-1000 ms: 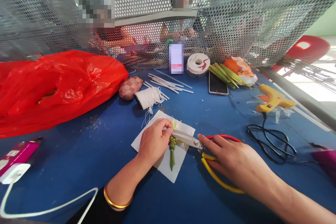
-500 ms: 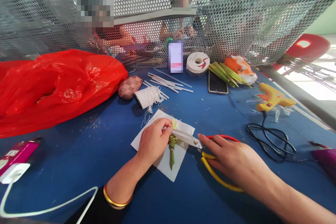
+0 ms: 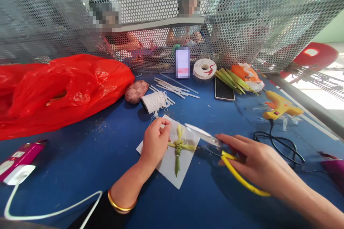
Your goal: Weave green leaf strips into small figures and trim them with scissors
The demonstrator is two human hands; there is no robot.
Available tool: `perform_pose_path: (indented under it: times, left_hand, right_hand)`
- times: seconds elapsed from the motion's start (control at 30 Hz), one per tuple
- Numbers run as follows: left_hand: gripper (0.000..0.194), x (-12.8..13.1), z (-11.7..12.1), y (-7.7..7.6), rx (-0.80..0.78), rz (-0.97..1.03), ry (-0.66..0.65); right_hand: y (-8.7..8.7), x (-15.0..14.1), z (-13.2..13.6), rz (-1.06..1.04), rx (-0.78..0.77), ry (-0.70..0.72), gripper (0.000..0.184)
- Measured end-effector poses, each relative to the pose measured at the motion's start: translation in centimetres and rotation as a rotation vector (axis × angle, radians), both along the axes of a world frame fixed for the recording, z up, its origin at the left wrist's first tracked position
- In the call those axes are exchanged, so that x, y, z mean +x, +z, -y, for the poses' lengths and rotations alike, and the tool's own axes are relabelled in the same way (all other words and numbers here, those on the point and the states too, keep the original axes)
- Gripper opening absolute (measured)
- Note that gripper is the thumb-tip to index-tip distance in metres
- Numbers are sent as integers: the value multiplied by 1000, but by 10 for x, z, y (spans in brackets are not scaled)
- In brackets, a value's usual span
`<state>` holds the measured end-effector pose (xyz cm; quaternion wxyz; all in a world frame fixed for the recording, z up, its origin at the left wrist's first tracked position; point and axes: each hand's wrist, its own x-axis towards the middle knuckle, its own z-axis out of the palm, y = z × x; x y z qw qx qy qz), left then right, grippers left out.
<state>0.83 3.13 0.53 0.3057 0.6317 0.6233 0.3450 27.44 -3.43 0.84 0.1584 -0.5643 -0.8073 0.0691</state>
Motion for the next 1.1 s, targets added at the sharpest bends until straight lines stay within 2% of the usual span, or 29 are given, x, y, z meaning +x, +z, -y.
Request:
perform_pose_path:
  times: [0.13, 0.2, 0.33, 0.47, 0.53, 0.57, 0.63, 0.67, 0.73, 0.83, 0.9, 0.97, 1.1]
  left_hand:
    - [14, 0, 0, 12, 47, 71, 62]
    - [15, 3, 2, 21, 88, 85, 46]
    - [14, 12, -2, 35, 234, -103, -32]
    - [16, 23, -26, 38, 371, -413, -61]
    - [19, 26, -42, 36, 332, -509, -89]
    - [22, 26, -49, 35, 287, -547, -158]
    - [51, 23, -57, 33, 196, -610, -276]
    - [59, 21, -57, 33, 182, -622, -302]
    - [52, 15, -49, 33, 203, -593, -277]
    - [19, 7, -26, 35, 230, -605, -129]
    - [18, 4, -10, 33, 141, -663, -112]
    - [21, 4, 2, 28, 37, -635, -154]
    - [27, 9, 13, 14, 41, -519, -160]
  right_hand:
    - [-5, 13, -10, 37, -9, -261, 43]
    - [-8, 13, -14, 98, -25, -329, 43]
    - [-8, 7, -16, 89, -42, -353, 41]
    - [-7, 3, -18, 42, -30, -345, 40]
    - [-9, 3, -19, 21, -20, -331, 38]
    - [-10, 3, -19, 8, -15, -324, 38]
    - [-12, 4, -20, -18, -11, -310, 37]
    - [-13, 4, -20, -29, -15, -303, 38]
    - [-13, 5, -21, -53, -46, -306, 40]
    - [-11, 5, -21, -117, -116, -337, 43]
    - [-11, 5, -21, -199, -130, -363, 46]
    - [-11, 2, -21, -353, -124, -369, 51]
    - [-4, -13, -19, -858, -211, -288, 51]
